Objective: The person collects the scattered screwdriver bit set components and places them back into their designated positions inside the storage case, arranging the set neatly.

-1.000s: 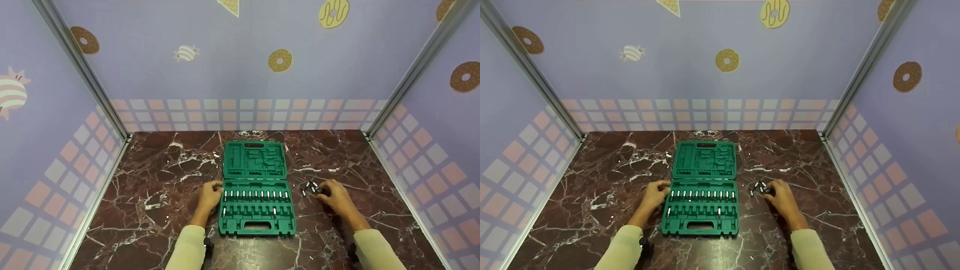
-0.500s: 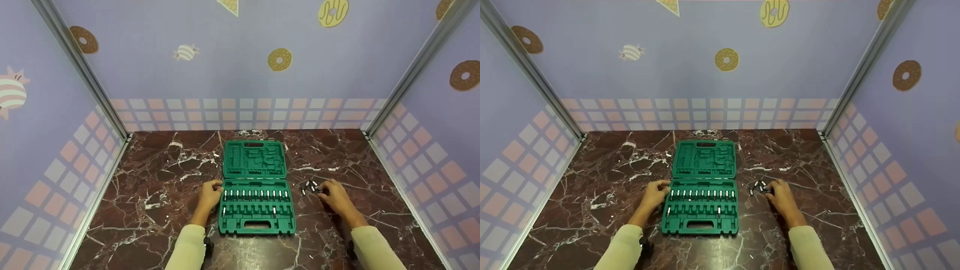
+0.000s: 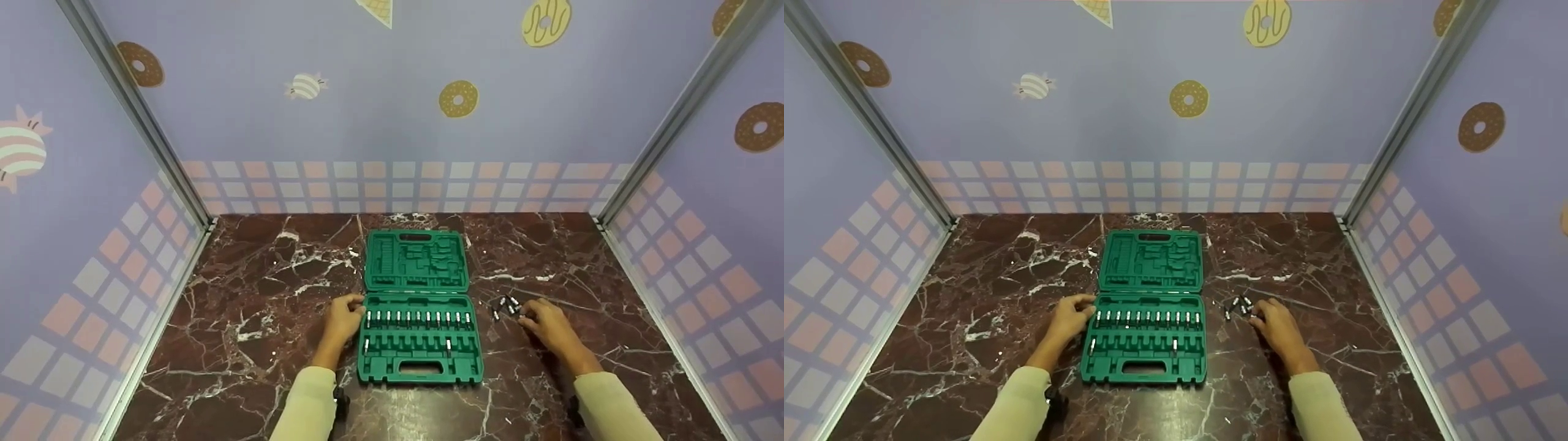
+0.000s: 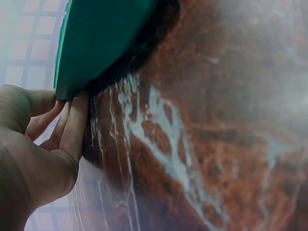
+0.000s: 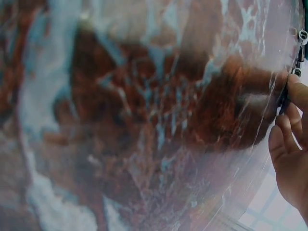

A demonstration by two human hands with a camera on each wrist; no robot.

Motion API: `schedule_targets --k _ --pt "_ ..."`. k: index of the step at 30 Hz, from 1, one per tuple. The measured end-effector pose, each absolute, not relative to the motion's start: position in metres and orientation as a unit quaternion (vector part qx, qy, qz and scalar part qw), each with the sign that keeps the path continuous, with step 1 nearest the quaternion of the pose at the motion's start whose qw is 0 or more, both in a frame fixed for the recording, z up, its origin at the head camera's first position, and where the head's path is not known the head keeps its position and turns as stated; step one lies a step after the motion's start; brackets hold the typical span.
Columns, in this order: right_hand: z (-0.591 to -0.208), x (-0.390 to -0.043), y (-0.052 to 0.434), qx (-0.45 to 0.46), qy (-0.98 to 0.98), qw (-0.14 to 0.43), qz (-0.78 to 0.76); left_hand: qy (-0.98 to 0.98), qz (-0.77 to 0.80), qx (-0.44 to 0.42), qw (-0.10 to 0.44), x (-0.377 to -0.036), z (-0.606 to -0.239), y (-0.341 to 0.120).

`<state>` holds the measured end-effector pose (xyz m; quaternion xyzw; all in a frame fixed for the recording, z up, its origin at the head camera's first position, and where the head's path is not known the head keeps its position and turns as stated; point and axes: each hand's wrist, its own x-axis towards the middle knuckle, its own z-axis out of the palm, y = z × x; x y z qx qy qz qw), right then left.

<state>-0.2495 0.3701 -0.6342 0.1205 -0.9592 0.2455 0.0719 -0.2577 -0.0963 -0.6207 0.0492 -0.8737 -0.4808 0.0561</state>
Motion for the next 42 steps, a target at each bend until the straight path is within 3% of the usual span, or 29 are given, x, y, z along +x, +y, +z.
schedule_targets --k 27,42 --pt "-0.603 -0.241 0.320 0.083 -0.914 0.063 0.392 -0.876 -0.477 0.052 0.051 -0.256 -0.617 -0.095" --pt "-0.583 -0.238 0.261 0.153 -0.869 0.017 0.470 -0.874 -0.481 0.048 0.047 -0.255 -0.618 -0.096"
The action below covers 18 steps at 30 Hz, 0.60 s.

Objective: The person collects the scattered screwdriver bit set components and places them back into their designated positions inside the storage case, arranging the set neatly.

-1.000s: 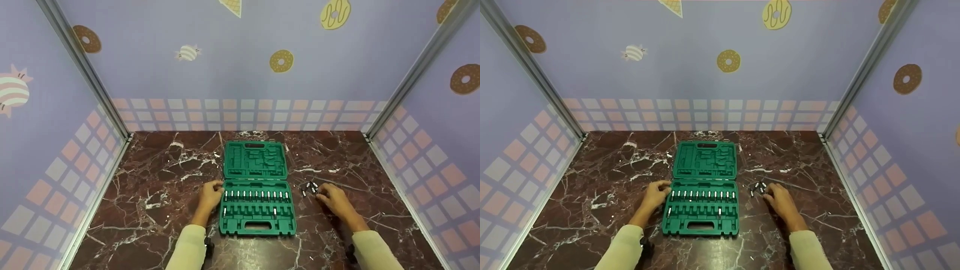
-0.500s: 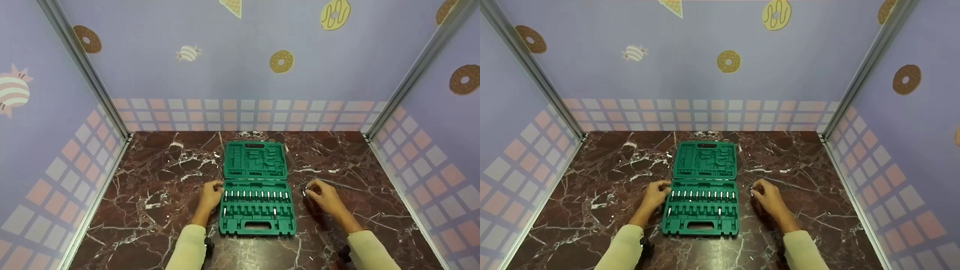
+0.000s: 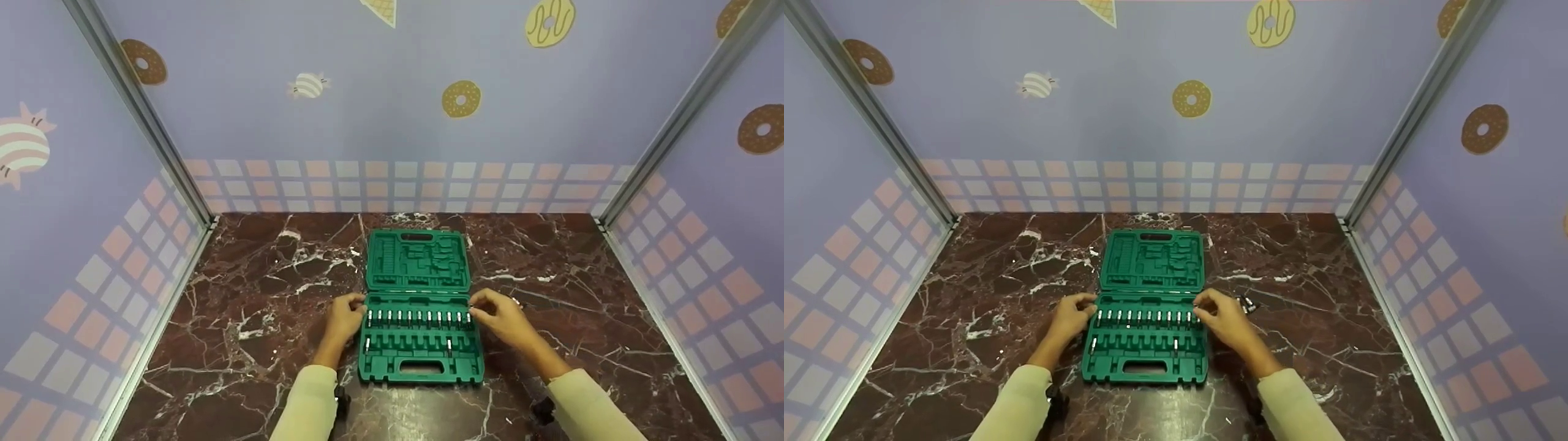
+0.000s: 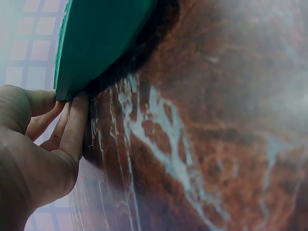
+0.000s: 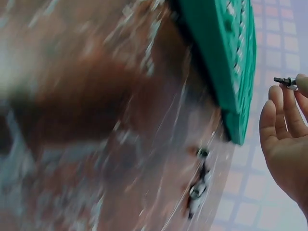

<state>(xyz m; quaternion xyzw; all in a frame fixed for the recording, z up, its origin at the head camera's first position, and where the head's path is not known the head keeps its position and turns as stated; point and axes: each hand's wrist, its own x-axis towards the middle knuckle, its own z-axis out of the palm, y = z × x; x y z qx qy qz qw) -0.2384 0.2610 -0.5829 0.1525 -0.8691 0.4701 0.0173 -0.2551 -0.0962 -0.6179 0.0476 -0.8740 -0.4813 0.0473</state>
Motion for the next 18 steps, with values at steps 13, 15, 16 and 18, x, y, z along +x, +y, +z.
schedule_targets --k 13,15,16,18 --pt "-0.574 -0.232 0.209 0.196 -0.835 -0.037 0.514 -0.883 -0.463 0.044 0.059 -0.256 -0.618 -0.096" --pt "-0.573 -0.232 0.201 0.208 -0.830 -0.048 0.516 -0.883 -0.463 0.046 0.057 -0.257 -0.618 -0.096" --pt "-0.573 -0.232 0.198 0.215 -0.827 -0.053 0.517 -0.883 -0.463 0.046 0.055 -0.257 -0.619 -0.096" --pt "-0.572 -0.232 0.190 0.229 -0.822 -0.065 0.518 -0.883 -0.464 0.047 0.051 -0.257 -0.618 -0.096"
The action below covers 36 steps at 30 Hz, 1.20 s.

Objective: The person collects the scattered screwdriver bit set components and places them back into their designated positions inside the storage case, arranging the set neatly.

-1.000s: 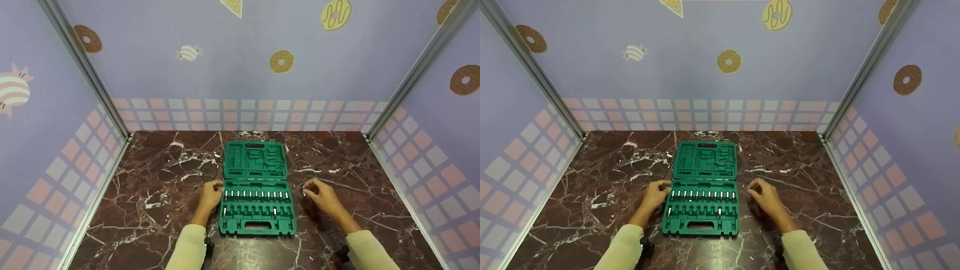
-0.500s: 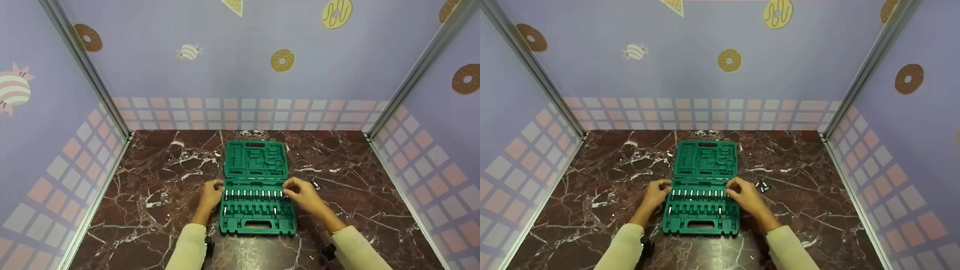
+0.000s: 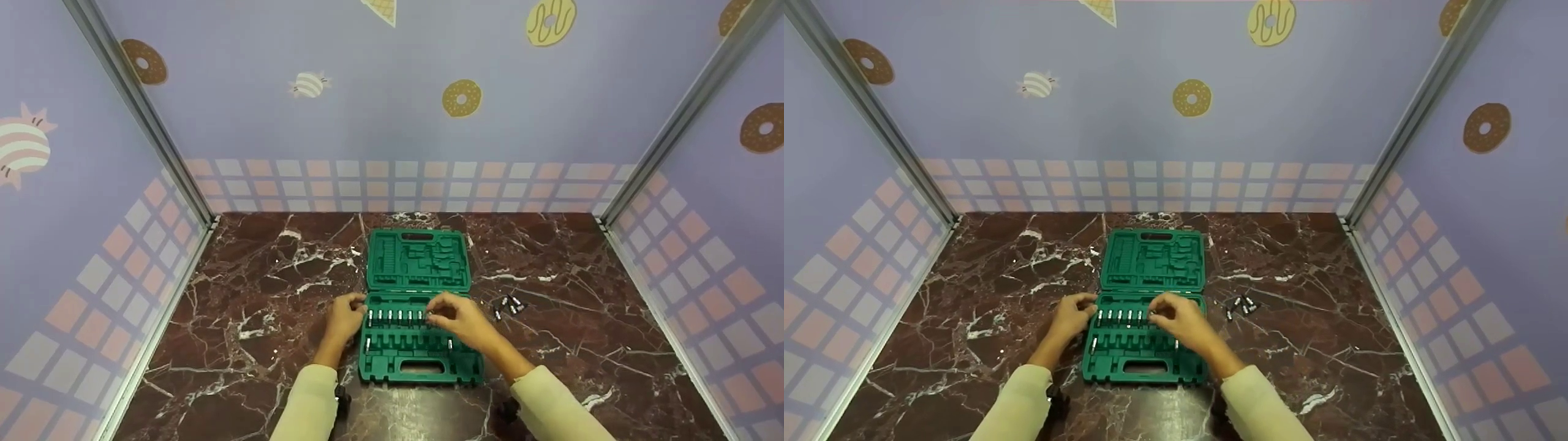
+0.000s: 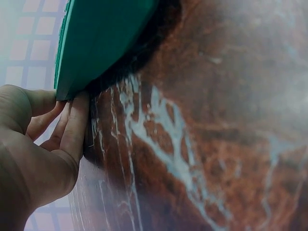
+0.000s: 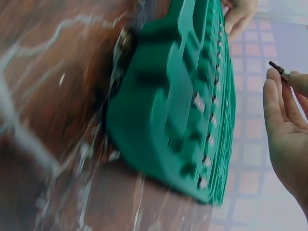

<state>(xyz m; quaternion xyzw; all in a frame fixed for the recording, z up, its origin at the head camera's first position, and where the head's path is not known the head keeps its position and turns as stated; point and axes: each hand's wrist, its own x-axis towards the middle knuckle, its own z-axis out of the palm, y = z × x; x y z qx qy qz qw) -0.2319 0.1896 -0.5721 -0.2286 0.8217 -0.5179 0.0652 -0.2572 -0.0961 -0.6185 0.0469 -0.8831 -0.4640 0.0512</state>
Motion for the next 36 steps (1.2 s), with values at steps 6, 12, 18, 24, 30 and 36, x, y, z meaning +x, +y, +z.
schedule_targets --k 6,12,18,24,30,36 --pt "-0.573 -0.229 0.165 -0.257 0.812 0.116 -0.510 -0.883 -0.465 0.050 0.045 -0.256 -0.619 -0.096" --pt "-0.578 -0.229 0.143 -0.283 0.805 0.154 -0.499 -0.880 -0.470 0.055 0.045 -0.254 -0.618 -0.096" --pt "-0.580 -0.230 0.123 -0.284 0.820 0.167 -0.468 -0.883 -0.463 0.055 0.055 -0.255 -0.618 -0.096" --pt "-0.581 -0.232 0.109 -0.295 0.852 0.145 -0.407 -0.885 -0.459 0.051 0.059 -0.256 -0.618 -0.094" --pt "-0.586 -0.235 0.099 -0.323 0.869 0.118 -0.356 -0.880 -0.469 0.054 0.053 -0.256 -0.617 -0.095" --pt "-0.591 -0.237 0.093 -0.328 0.877 0.096 -0.337 -0.880 -0.468 0.057 0.050 -0.257 -0.619 -0.096"
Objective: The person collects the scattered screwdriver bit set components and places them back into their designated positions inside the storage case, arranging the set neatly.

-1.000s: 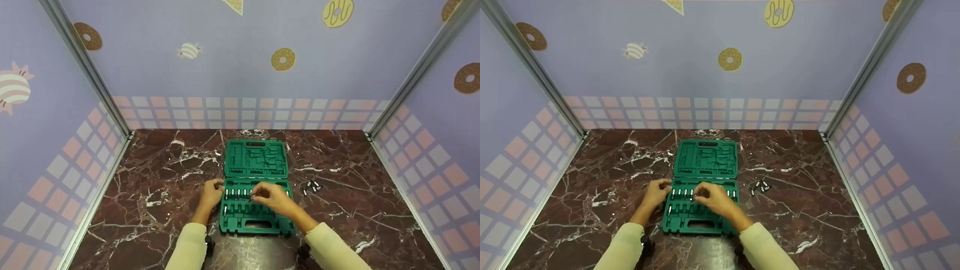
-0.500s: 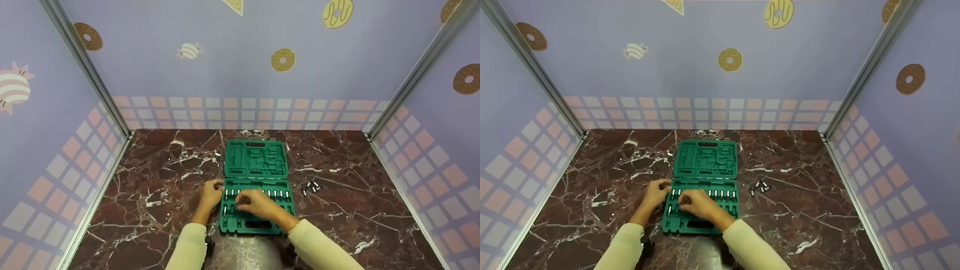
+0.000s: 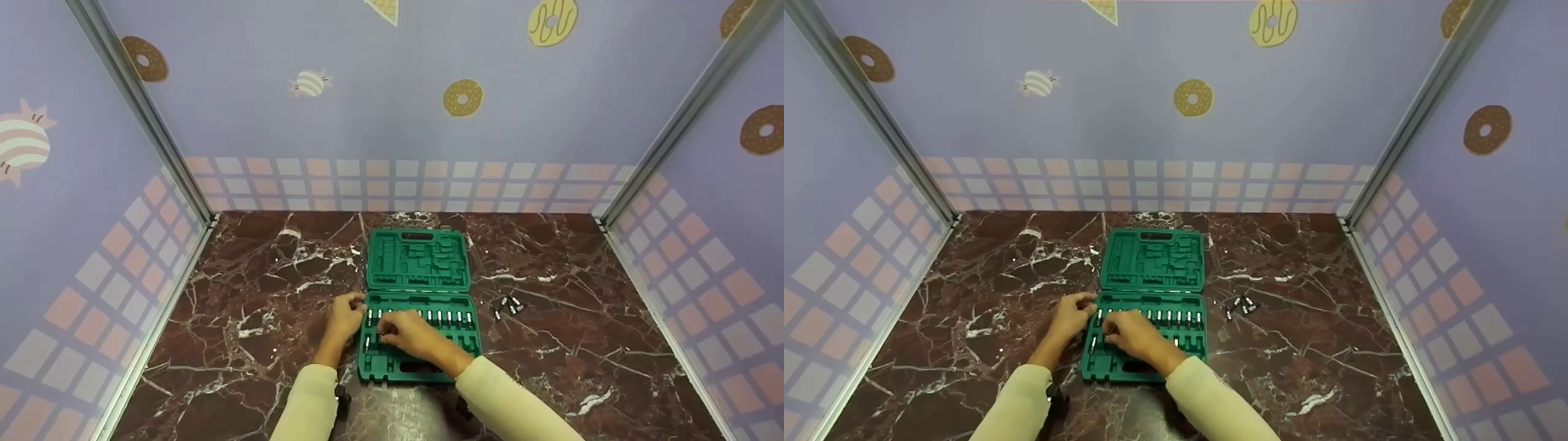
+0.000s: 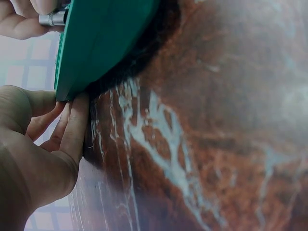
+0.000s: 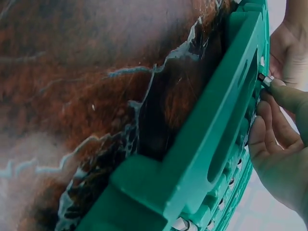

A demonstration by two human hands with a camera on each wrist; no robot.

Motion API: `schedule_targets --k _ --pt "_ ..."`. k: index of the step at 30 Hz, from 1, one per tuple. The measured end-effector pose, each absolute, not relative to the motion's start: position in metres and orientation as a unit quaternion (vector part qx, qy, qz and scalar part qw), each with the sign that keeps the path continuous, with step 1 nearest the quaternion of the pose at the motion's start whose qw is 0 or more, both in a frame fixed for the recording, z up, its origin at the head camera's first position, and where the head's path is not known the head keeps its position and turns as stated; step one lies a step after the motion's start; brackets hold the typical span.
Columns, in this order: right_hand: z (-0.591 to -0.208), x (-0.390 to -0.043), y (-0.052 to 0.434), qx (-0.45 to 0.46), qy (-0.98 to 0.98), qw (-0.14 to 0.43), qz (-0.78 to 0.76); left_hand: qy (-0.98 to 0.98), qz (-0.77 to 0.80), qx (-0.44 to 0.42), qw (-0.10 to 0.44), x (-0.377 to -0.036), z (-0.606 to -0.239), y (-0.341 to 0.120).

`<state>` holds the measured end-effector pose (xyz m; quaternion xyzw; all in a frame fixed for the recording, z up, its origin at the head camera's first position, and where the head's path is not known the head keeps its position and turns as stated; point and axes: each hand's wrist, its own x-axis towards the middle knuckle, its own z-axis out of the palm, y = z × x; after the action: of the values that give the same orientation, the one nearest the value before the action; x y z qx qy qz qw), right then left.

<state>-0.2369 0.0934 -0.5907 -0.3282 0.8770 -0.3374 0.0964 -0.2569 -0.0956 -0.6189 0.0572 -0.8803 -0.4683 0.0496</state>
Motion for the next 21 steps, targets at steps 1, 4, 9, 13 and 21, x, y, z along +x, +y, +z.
schedule_targets --k 1,4,9,13,21 --pt "-0.591 -0.237 0.092 -0.328 0.878 0.093 -0.335 -0.881 -0.467 0.056 0.050 -0.257 -0.619 -0.095" --pt "-0.592 -0.237 0.090 -0.329 0.884 0.080 -0.324 -0.881 -0.467 0.055 0.050 -0.257 -0.619 -0.095" --pt "-0.592 -0.236 0.085 -0.338 0.897 0.044 -0.283 -0.881 -0.467 0.049 0.050 -0.257 -0.619 -0.095" --pt "-0.589 -0.235 0.082 -0.330 0.902 0.038 -0.275 -0.885 -0.460 0.049 0.054 -0.258 -0.619 -0.095" --pt "-0.590 -0.233 0.077 -0.306 0.912 0.056 -0.266 -0.882 -0.466 0.059 0.048 -0.258 -0.620 -0.095"
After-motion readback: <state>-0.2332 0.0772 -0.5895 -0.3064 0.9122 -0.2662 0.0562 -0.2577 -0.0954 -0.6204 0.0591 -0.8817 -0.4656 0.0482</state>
